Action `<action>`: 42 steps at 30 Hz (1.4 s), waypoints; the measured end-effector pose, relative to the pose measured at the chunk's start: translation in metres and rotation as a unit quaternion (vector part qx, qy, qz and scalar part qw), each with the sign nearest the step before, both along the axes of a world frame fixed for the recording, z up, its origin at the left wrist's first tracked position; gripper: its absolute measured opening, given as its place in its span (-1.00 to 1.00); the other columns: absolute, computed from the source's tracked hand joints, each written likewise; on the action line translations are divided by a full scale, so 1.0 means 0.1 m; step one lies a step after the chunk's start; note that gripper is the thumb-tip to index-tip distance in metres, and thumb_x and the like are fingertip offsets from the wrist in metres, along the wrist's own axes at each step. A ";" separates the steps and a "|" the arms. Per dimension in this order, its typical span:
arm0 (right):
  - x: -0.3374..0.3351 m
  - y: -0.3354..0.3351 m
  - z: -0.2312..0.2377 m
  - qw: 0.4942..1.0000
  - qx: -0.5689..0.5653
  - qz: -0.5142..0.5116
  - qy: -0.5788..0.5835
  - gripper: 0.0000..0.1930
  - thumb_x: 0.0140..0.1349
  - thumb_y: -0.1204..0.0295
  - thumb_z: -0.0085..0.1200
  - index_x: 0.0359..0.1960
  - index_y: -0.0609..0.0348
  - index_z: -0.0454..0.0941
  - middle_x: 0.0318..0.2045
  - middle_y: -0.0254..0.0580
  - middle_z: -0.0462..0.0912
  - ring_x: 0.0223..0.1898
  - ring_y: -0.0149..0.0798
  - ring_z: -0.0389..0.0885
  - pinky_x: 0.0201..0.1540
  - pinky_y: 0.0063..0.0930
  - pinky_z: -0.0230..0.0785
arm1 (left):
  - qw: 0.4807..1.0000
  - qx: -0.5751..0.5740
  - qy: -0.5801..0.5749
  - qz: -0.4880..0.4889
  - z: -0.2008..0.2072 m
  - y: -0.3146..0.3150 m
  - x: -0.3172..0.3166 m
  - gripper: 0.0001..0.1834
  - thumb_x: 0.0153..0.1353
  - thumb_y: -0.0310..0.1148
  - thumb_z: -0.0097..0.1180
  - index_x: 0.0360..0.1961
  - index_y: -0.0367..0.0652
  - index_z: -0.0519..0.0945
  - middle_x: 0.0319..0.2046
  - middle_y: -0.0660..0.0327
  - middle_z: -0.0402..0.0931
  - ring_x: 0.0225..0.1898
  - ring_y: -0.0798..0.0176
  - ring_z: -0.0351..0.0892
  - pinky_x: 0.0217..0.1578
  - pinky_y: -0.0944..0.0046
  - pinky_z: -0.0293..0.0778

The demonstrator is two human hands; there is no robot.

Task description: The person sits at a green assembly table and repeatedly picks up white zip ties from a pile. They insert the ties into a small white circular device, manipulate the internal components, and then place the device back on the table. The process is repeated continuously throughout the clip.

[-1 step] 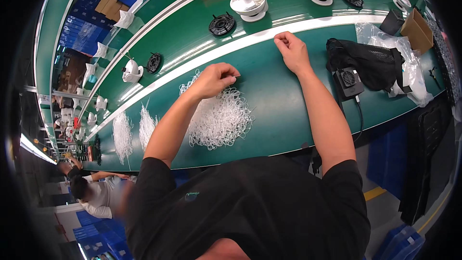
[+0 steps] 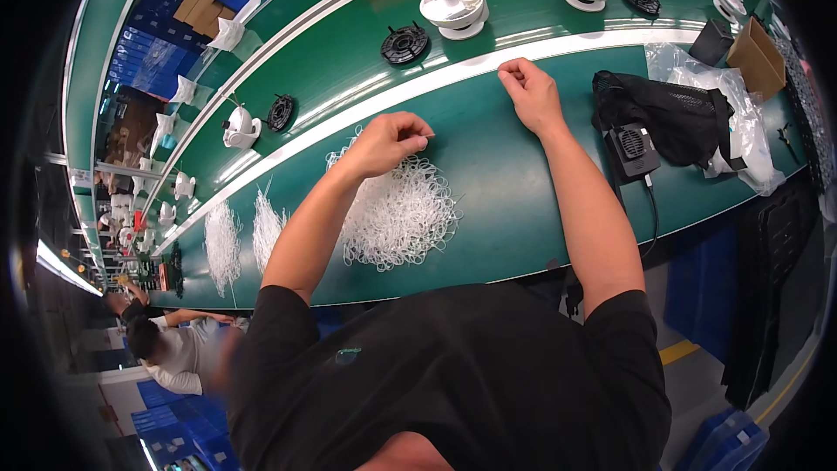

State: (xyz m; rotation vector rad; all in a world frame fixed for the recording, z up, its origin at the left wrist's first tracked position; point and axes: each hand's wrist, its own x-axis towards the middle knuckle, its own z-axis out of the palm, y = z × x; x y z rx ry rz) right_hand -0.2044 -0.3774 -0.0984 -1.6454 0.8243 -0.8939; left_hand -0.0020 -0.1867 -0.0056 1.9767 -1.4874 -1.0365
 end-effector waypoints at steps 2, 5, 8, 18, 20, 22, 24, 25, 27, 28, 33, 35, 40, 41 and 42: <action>-0.01 0.00 -0.01 1.000 0.004 0.002 -0.002 -0.80 0.30 0.36 0.15 -0.18 0.23 0.63 -0.39 -0.30 0.67 -0.34 -0.43 0.58 -0.21 -0.52 0.45 | 0.997 -0.003 0.065 0.045 0.06 0.03 0.02 -0.84 0.21 -0.44 0.25 -0.22 -0.27 0.62 -0.44 0.30 0.59 -0.40 0.44 0.54 -0.36 0.36 0.47; 0.00 0.02 0.02 1.000 0.000 0.001 -0.007 -0.82 0.31 0.38 0.14 -0.17 0.24 0.63 -0.41 -0.35 0.62 -0.36 -0.48 0.52 -0.24 -0.56 0.41 | 0.979 -0.004 0.176 0.108 0.13 0.09 0.04 -0.90 0.25 -0.46 0.23 -0.26 -0.24 0.59 -0.40 0.27 0.61 -0.43 0.47 0.56 -0.40 0.44 0.49; 0.03 0.11 0.08 1.000 0.001 0.022 -0.013 -0.82 0.32 0.40 0.15 -0.17 0.26 0.62 -0.43 -0.42 0.57 -0.37 -0.52 0.46 -0.26 -0.60 0.36 | 0.946 -0.039 0.286 0.145 0.14 0.21 0.05 -0.90 0.26 -0.47 0.23 -0.23 -0.23 0.59 -0.36 0.24 0.63 -0.39 0.42 0.62 -0.39 0.43 0.55; 0.30 1.03 0.92 0.971 -0.067 0.227 -0.042 -0.84 0.28 0.51 0.17 -0.13 0.27 0.59 -0.33 -0.22 0.67 -0.30 -0.42 0.61 -0.20 -0.51 0.48 | 0.849 -0.166 0.470 0.176 -0.03 0.34 -0.18 -0.86 0.28 -0.41 0.25 -0.19 -0.18 0.56 -0.37 0.23 0.63 -0.42 0.39 0.65 -0.44 0.38 0.60; 0.34 1.06 0.90 0.974 -0.063 0.214 -0.040 -0.87 0.28 0.55 0.16 -0.17 0.27 0.60 -0.33 -0.22 0.66 -0.31 -0.40 0.61 -0.21 -0.51 0.48 | 0.836 -0.178 0.492 0.166 -0.08 0.39 -0.19 -0.84 0.30 -0.37 0.24 -0.20 -0.19 0.55 -0.37 0.20 0.63 -0.42 0.36 0.66 -0.44 0.36 0.61; 0.36 1.12 1.01 0.959 -0.177 0.221 -0.028 -0.90 0.27 0.56 0.17 -0.20 0.28 0.61 -0.35 -0.22 0.66 -0.32 -0.41 0.60 -0.21 -0.52 0.47 | 0.816 -0.136 0.529 0.190 0.04 0.50 -0.20 -0.81 0.33 -0.32 0.22 -0.19 -0.22 0.54 -0.37 0.15 0.63 -0.42 0.31 0.67 -0.43 0.34 0.63; 0.37 1.14 1.06 0.944 -0.226 0.237 -0.025 -0.91 0.27 0.57 0.17 -0.21 0.29 0.60 -0.35 -0.24 0.65 -0.33 -0.42 0.59 -0.21 -0.53 0.46 | 0.771 -0.109 0.600 0.187 0.10 0.58 -0.19 -0.78 0.30 -0.32 0.25 -0.23 -0.25 0.53 -0.39 0.14 0.61 -0.41 0.29 0.67 -0.44 0.34 0.64; 0.38 1.13 1.06 0.942 -0.218 0.253 -0.024 -0.90 0.27 0.57 0.18 -0.20 0.28 0.60 -0.36 -0.26 0.64 -0.33 -0.43 0.58 -0.21 -0.53 0.46 | 0.775 -0.117 0.593 0.184 0.08 0.62 -0.17 -0.78 0.29 -0.34 0.26 -0.23 -0.25 0.52 -0.39 0.14 0.61 -0.41 0.30 0.67 -0.44 0.34 0.64; 0.41 1.19 1.07 0.951 -0.145 0.271 -0.033 -0.90 0.27 0.57 0.19 -0.20 0.27 0.59 -0.36 -0.30 0.63 -0.33 -0.46 0.56 -0.22 -0.54 0.44 | 0.784 -0.135 0.582 0.168 0.01 0.70 -0.16 -0.79 0.26 -0.38 0.28 -0.24 -0.26 0.52 -0.40 0.15 0.61 -0.41 0.30 0.67 -0.44 0.34 0.65; 0.42 1.21 1.06 0.959 -0.074 0.271 -0.044 -0.90 0.27 0.56 0.19 -0.20 0.27 0.58 -0.36 -0.32 0.62 -0.33 -0.47 0.55 -0.22 -0.55 0.42 | 0.789 -0.143 0.576 0.158 0.01 0.73 -0.16 -0.80 0.26 -0.40 0.28 -0.23 -0.26 0.52 -0.39 0.15 0.61 -0.41 0.31 0.68 -0.43 0.35 0.65; 0.57 1.29 1.03 0.935 0.123 0.326 -0.067 -0.91 0.30 0.53 0.17 -0.26 0.22 0.50 -0.39 -0.38 0.57 -0.38 -0.52 0.46 -0.28 -0.62 0.31 | 0.804 -0.179 0.550 0.134 0.07 0.90 -0.15 -0.82 0.16 -0.51 0.32 -0.27 -0.20 0.54 -0.40 0.22 0.60 -0.44 0.39 0.64 -0.44 0.43 0.57; 0.64 1.36 1.05 0.921 0.194 0.329 -0.073 -0.92 0.30 0.53 0.16 -0.26 0.21 0.49 -0.40 -0.39 0.56 -0.39 -0.51 0.46 -0.29 -0.62 0.31 | 0.802 -0.192 0.549 0.139 0.07 0.98 -0.10 -0.84 0.14 -0.51 0.32 -0.28 -0.18 0.58 -0.41 0.24 0.61 -0.47 0.42 0.60 -0.45 0.44 0.50; 0.75 1.42 1.05 0.924 0.196 0.324 -0.058 -0.94 0.32 0.52 0.13 -0.26 0.19 0.49 -0.41 -0.38 0.55 -0.39 -0.50 0.47 -0.29 -0.61 0.30 | 0.825 -0.183 0.519 0.131 0.07 1.11 0.04 -0.82 0.19 -0.42 0.30 -0.20 -0.21 0.62 -0.39 0.24 0.62 -0.44 0.40 0.62 -0.43 0.40 0.54; 0.77 1.44 1.03 0.938 0.147 0.306 -0.065 -0.94 0.34 0.51 0.11 -0.27 0.19 0.49 -0.41 -0.38 0.55 -0.40 -0.50 0.46 -0.30 -0.63 0.30 | 0.822 -0.189 0.520 0.133 0.12 1.15 0.07 -0.83 0.21 -0.41 0.30 -0.21 -0.21 0.62 -0.38 0.24 0.62 -0.44 0.39 0.62 -0.43 0.40 0.54; 0.79 1.45 1.02 0.950 0.115 0.283 -0.060 -0.94 0.34 0.51 0.11 -0.27 0.19 0.49 -0.41 -0.37 0.54 -0.40 -0.51 0.46 -0.30 -0.63 0.30 | 0.819 -0.194 0.522 0.135 0.15 1.18 0.11 -0.84 0.22 -0.40 0.29 -0.22 -0.21 0.62 -0.38 0.24 0.62 -0.44 0.39 0.62 -0.43 0.39 0.55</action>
